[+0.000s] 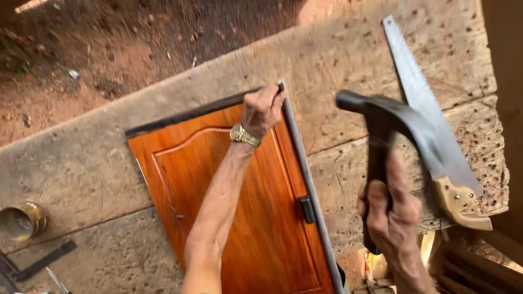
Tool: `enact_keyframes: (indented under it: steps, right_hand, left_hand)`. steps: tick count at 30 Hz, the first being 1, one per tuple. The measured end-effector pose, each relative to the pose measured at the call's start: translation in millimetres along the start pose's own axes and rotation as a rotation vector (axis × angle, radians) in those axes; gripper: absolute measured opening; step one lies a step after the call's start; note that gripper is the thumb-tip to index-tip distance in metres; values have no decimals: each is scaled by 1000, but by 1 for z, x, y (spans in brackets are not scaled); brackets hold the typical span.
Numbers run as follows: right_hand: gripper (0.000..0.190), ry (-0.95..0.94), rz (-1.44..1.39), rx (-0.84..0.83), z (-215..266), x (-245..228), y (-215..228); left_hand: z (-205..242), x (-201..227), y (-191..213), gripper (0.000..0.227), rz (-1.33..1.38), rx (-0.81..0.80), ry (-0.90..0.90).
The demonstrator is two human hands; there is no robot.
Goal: The person hammers nails into the metal frame of a wooden cabinet door, then uses a hand saw to trim the frame edge. Finally, they use an angle grinder to smooth the metal frame along the door's perimeter.
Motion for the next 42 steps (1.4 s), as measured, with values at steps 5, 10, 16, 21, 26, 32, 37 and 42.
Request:
enact_keyframes:
  steps: [5, 10, 16, 21, 26, 32, 37, 42]
  right_hand:
    - [60, 70, -180, 89, 6, 33, -2]
    - [60, -71, -146, 3, 1, 43, -24]
    - [60, -106, -105, -19, -14, 36, -34]
    - [60, -86, -100, -20, -22, 28, -37]
    - [60, -7, -25, -33, -33, 13, -43]
    - [61, -58, -27, -33, -18, -1, -15]
    - [31, 220, -301, 19, -24, 3, -7]
    - [54, 225, 266, -35, -56, -32, -11]
  left_hand:
    - [-13, -12, 8, 10, 114, 61, 134]
    - [-17, -10, 3, 19, 97, 11, 109]
    - [-14, -9, -2, 25, 20, -4, 17]
    - [-8, -10, -6, 23, 39, -24, 15]
    - [4, -2, -6, 24, 2, 25, -66]
    - [4, -8, -18, 33, -63, -42, -97]
    - [2, -2, -7, 29, -25, 22, -108]
    - [-3, -22, -20, 20, -59, 51, -128]
Point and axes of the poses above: each hand's wrist, its own z-axis away from the middle knuckle, its own y-axis out of the back of the hand, x = y × z, the point moved 8 cm from there along -z, towards the middle knuckle
